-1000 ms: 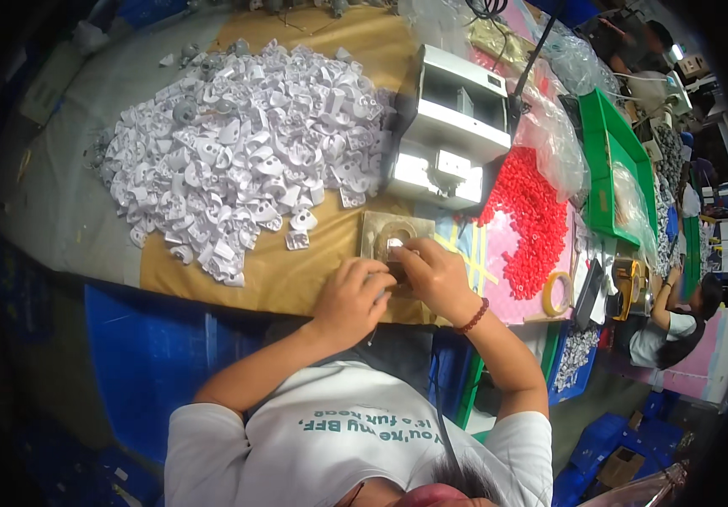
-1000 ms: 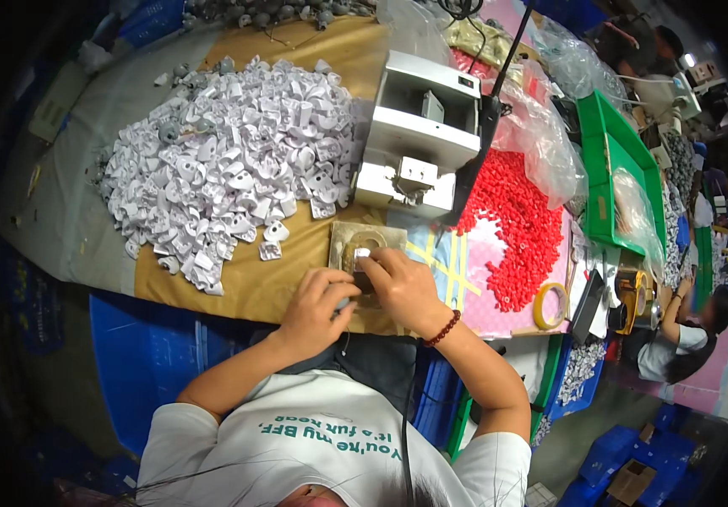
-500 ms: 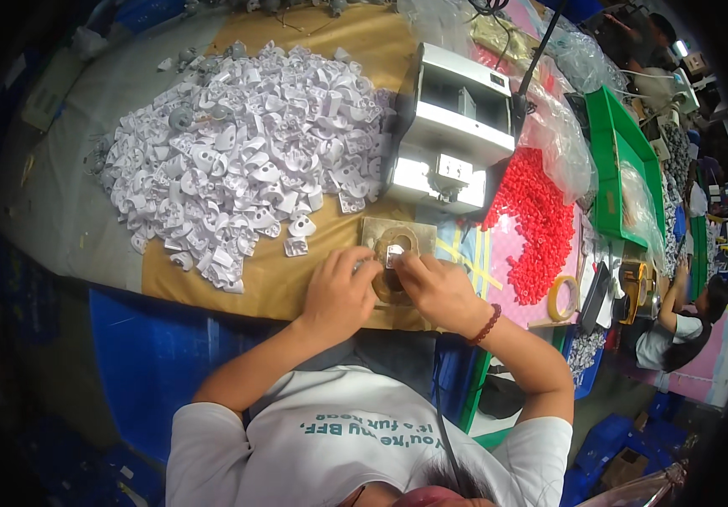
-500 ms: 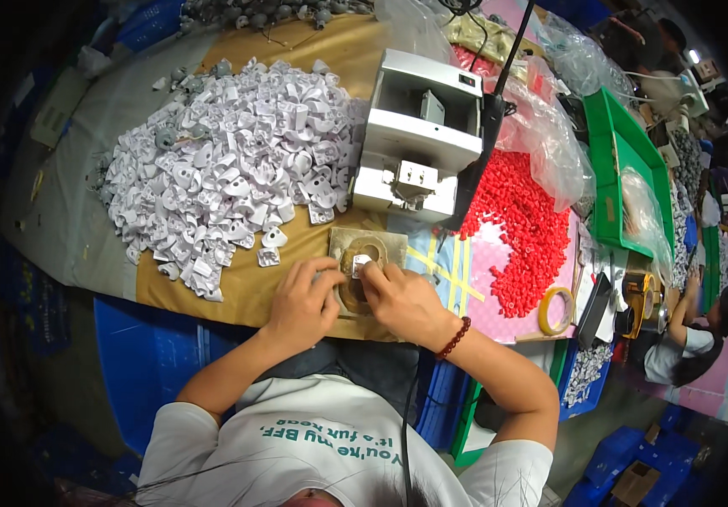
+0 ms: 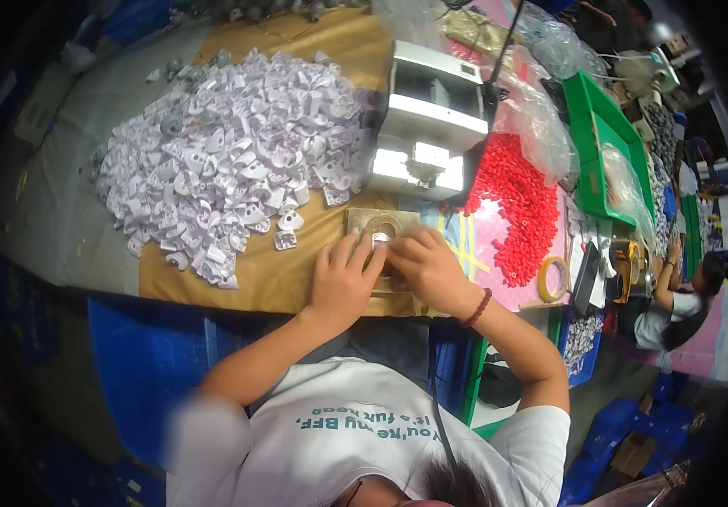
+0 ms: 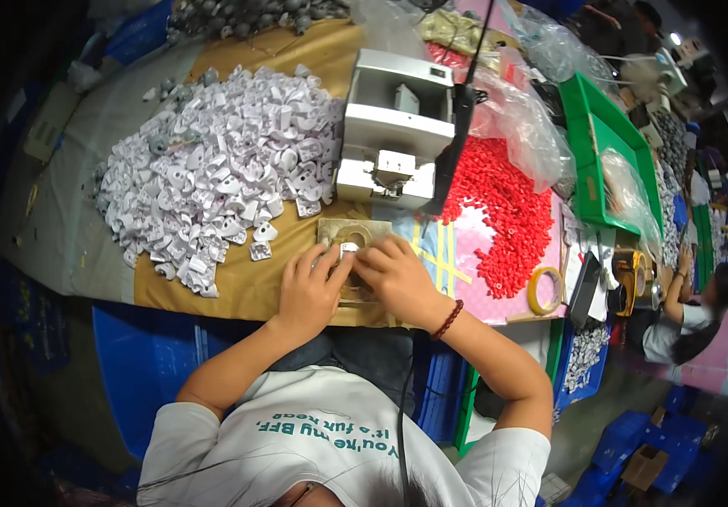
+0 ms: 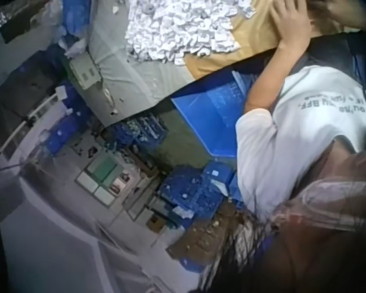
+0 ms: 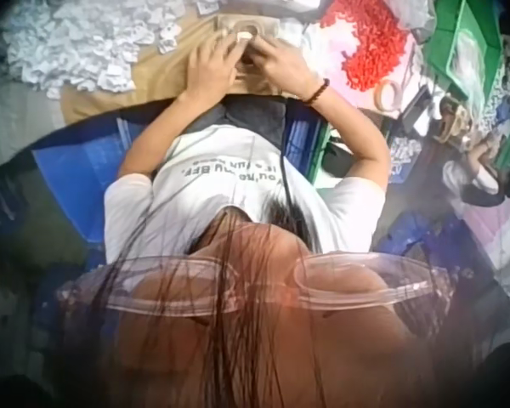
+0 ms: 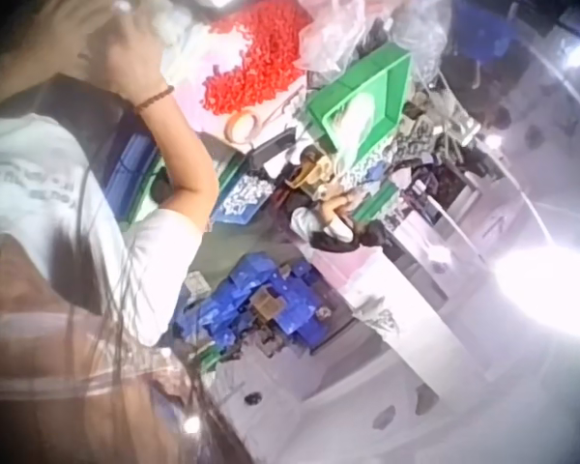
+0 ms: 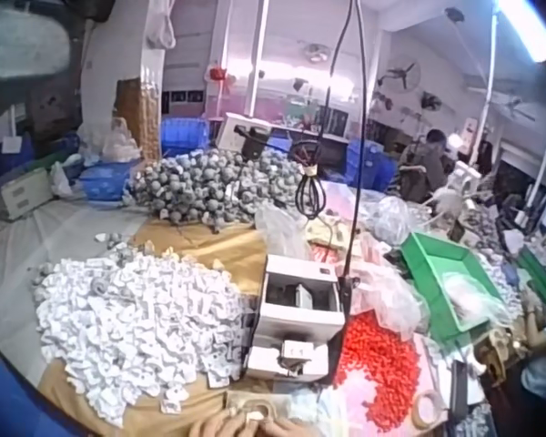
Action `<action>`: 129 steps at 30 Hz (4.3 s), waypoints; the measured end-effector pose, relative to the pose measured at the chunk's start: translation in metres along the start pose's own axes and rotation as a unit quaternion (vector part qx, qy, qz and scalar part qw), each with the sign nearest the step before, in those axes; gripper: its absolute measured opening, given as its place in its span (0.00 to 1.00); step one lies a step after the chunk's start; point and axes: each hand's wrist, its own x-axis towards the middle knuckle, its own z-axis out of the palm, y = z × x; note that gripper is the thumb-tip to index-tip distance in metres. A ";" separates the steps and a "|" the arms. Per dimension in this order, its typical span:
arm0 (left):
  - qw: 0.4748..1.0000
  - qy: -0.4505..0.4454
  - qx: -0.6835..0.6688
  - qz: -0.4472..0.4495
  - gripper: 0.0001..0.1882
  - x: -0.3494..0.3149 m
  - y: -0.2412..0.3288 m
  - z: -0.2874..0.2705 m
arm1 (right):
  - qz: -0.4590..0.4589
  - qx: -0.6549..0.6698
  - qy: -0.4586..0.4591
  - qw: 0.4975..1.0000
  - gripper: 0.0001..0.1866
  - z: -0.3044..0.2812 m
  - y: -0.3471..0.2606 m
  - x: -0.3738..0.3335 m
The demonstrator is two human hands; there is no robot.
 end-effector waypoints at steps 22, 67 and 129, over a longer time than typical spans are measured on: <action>0.998 -0.015 0.005 0.062 0.21 0.013 -0.007 0.000 | 0.355 0.422 0.198 0.810 0.16 0.012 0.019 -0.059; 0.994 -0.025 -0.094 -0.052 0.18 0.043 -0.006 0.001 | 0.276 -0.064 0.395 0.874 0.26 -0.014 0.120 0.014; 0.983 -0.027 -0.169 -0.072 0.17 0.042 -0.015 0.001 | 0.102 0.346 0.251 0.898 0.28 -0.005 -0.010 0.045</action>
